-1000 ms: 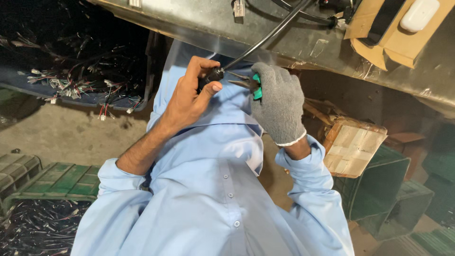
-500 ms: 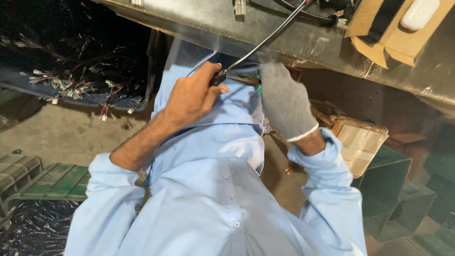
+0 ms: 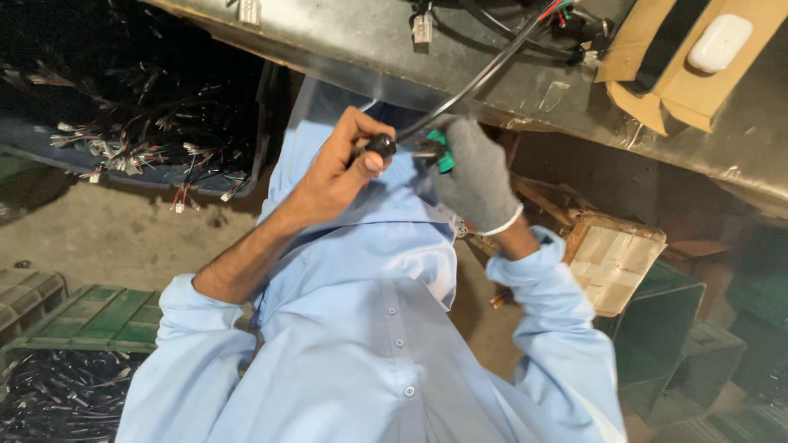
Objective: The person sits at a workbench attaching connectors to the ends of black cables, twisting exposed wire strands and pressing them into connector housings by hand, occasionally using pliers. Finished harnesses are placed on the bench with a growing pile of completed cables.
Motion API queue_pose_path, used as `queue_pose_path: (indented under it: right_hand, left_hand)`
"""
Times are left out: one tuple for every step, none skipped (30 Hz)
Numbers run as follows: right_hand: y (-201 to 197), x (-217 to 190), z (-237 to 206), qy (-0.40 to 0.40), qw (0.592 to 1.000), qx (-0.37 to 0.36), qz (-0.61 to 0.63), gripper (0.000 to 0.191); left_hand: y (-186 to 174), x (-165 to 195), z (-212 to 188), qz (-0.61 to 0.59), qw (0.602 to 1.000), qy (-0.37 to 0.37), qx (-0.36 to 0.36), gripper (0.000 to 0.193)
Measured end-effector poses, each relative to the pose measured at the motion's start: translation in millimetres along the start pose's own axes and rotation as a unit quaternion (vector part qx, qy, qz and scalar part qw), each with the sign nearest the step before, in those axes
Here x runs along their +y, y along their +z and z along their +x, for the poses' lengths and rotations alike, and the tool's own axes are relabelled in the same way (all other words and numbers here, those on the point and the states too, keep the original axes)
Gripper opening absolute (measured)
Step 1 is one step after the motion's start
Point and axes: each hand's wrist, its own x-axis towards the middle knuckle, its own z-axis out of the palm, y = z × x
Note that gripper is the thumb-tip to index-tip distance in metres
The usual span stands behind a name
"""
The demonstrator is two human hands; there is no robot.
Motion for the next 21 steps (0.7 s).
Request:
queue_pose_path:
  right_hand:
    - [7,-4,-3,-0.003,1.0,0.028,0.012,0.045]
    - [14,-9,-5,-0.006,0.998,0.055,0.025,0.048]
    - [19,-11,-8,-0.008,0.996,0.084,0.04,0.051]
    - [22,-10,-9,-0.03,0.994,0.096,0.033,0.049]
    - [23,-7,-9,-0.051,0.992,0.108,0.026,0.047]
    - [24,-4,-8,-0.073,0.99,0.122,0.017,0.046]
    - [24,2,-6,-0.063,0.994,0.085,0.015,0.045]
    - [21,9,-3,-0.055,0.997,0.048,0.013,0.044]
    - [18,15,1,-0.05,0.999,0.008,0.012,0.044]
    - [16,19,4,-0.053,0.999,-0.004,0.012,0.042]
    - [14,22,7,-0.055,0.998,-0.015,0.011,0.039]
    - [12,23,8,-0.058,0.998,-0.024,0.01,0.037]
    - [11,22,8,-0.061,0.998,-0.01,0.012,0.036]
    - [11,19,6,-0.063,0.998,0.005,0.014,0.035]
    - [11,15,3,-0.064,0.998,0.019,0.017,0.034]
    - [12,10,-2,-0.02,0.999,-0.004,0.044,0.037]
    - [12,6,-9,0.025,0.997,-0.026,0.07,0.041]
    - [14,2,-13,0.07,0.992,-0.05,0.096,0.045]
    - [22,-2,-14,0.123,0.985,-0.074,0.095,0.039]
    - [31,-6,-14,0.178,0.975,-0.093,0.092,0.034]
    - [38,-6,-13,0.233,0.962,-0.11,0.088,0.031]
  left_hand:
    - [4,-1,-2,-0.016,1.0,-0.016,-0.004,0.04]
    - [7,-1,-3,-0.032,0.999,-0.034,-0.006,0.042]
    - [9,-1,-4,-0.046,0.998,-0.053,-0.01,0.043]
    - [10,-1,-4,-0.045,0.998,-0.052,-0.012,0.045]
    - [11,-1,-5,-0.044,0.998,-0.05,-0.015,0.047]
    - [11,-1,-5,-0.042,0.998,-0.047,-0.019,0.048]
    - [11,-1,-5,-0.036,0.998,-0.054,-0.027,0.048]
    - [11,-1,-4,-0.029,0.997,-0.059,-0.033,0.048]
    - [11,-2,-4,-0.022,0.997,-0.064,-0.036,0.049]
    - [10,-2,-4,-0.027,0.997,-0.067,-0.035,0.049]
    - [9,-3,-4,-0.033,0.996,-0.069,-0.034,0.049]
    - [9,-3,-4,-0.038,0.996,-0.07,-0.035,0.049]
    - [8,-4,-5,-0.042,0.997,-0.063,-0.024,0.049]
    - [8,-5,-5,-0.046,0.997,-0.057,-0.014,0.048]
    - [8,-6,-6,-0.051,0.997,-0.051,-0.004,0.048]
    - [8,-7,-6,0.072,0.997,-0.017,0.022,0.047]
    - [8,-8,-6,0.192,0.98,0.018,0.046,0.047]
    - [8,-9,-6,0.309,0.947,0.053,0.07,0.046]
    - [8,-10,-4,0.367,0.926,0.046,0.077,0.047]
    - [8,-12,-2,0.422,0.902,0.04,0.078,0.049]
    - [8,-13,1,0.477,0.875,0.038,0.078,0.05]
